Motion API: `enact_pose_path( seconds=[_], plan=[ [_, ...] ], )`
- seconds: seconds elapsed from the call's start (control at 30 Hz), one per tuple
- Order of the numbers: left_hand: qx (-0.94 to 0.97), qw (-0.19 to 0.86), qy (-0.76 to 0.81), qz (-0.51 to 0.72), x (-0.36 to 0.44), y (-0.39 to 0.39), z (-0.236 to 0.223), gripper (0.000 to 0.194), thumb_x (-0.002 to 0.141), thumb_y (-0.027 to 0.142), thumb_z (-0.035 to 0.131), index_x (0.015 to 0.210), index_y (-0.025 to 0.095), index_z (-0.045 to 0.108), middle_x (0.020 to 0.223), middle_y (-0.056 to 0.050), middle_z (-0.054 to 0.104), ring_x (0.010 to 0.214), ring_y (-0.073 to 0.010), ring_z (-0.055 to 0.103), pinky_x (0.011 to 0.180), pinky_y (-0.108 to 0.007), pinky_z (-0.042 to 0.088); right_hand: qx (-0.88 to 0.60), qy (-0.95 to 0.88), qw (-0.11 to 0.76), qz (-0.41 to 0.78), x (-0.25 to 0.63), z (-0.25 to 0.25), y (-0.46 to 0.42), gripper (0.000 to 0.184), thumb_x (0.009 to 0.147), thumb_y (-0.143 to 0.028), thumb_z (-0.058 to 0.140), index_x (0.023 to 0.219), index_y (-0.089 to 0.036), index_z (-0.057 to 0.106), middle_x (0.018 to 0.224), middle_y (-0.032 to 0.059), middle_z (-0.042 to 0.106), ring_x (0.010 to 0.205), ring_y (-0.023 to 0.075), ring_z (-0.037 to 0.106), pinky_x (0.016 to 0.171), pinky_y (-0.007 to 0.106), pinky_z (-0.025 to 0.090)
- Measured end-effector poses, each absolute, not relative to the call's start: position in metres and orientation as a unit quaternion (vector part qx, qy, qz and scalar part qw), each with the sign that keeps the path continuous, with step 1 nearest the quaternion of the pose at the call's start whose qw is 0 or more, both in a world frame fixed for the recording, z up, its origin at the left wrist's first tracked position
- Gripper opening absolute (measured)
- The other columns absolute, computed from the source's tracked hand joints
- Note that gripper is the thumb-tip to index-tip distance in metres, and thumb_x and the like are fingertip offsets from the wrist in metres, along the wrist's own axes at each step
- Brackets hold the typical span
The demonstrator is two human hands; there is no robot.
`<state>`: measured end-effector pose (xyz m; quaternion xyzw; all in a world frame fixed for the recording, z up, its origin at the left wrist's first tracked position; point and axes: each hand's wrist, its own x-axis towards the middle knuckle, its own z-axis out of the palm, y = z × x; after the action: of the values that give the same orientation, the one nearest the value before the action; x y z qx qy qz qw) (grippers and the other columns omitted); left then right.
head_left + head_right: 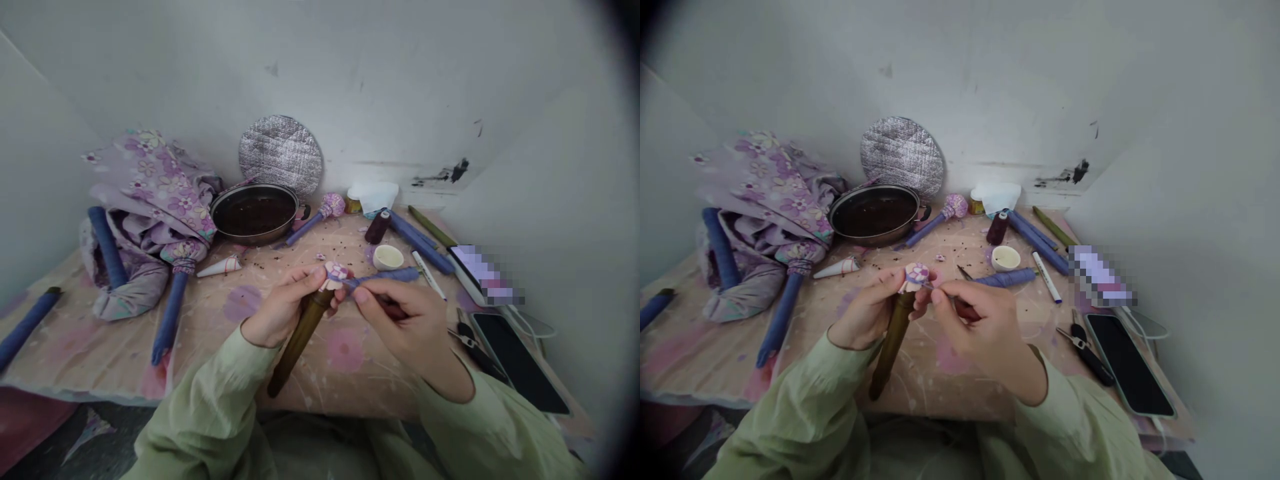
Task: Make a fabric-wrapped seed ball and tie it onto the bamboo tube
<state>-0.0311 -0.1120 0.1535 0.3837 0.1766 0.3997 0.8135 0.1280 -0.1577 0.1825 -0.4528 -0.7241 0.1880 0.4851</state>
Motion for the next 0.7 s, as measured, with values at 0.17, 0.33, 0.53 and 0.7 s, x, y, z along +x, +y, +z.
enact_pose_path(
  seconds=[0.17,0.33,0.53,0.7],
  plan=[
    [0.316,0.869,0.115,0.364,-0.0326,-0.1126,0.155,0.033,0.08,0.032,0.062,0.099,0.007,0.068,0.067,-0.003,0.053,0.057,-0.0079,0.051,0.048,-0.016,0.04,-0.471,-0.69,0.493,0.243,0.1309,0.1771,-0.1566,0.019,0.084,-0.025,0.056,0.069,-0.016,0.063,0.053,-0.0008,0.057,0.042,0.0069,0.045,0.039,0.02,0.034],
    [0.27,0.897,0.068,0.344,-0.0312,-0.1146,0.158,0.033,0.084,0.028,0.057,0.103,0.003,0.066,0.065,-0.002,0.048,0.056,-0.0067,0.047,0.047,-0.015,0.04,-0.48,-0.673,0.492,0.273,0.1324,0.1754,-0.1536,0.023,0.084,-0.031,0.057,0.069,-0.016,0.064,0.05,-0.0032,0.046,0.043,0.0059,0.037,0.039,0.02,0.029],
    [0.255,0.902,0.068,0.342,-0.0297,-0.1154,0.1584,0.027,0.083,0.026,0.056,0.094,0.004,0.067,0.063,-0.002,0.045,0.054,-0.0069,0.046,0.045,-0.014,0.038,-0.489,-0.666,0.499,0.261,0.1317,0.1797,-0.154,0.023,0.083,-0.032,0.058,0.069,-0.016,0.066,0.05,-0.0025,0.049,0.043,0.0061,0.037,0.039,0.021,0.027],
    [0.259,0.905,0.074,0.33,-0.0298,-0.1165,0.1581,0.029,0.084,0.024,0.05,0.106,0.009,0.064,0.06,0.0,0.042,0.049,-0.0062,0.039,0.042,-0.013,0.034,-0.476,-0.657,0.506,0.292,0.129,0.1804,-0.1507,0.021,0.083,-0.032,0.058,0.074,-0.016,0.068,0.055,-0.0011,0.057,0.044,0.0062,0.04,0.04,0.02,0.03]
  ],
)
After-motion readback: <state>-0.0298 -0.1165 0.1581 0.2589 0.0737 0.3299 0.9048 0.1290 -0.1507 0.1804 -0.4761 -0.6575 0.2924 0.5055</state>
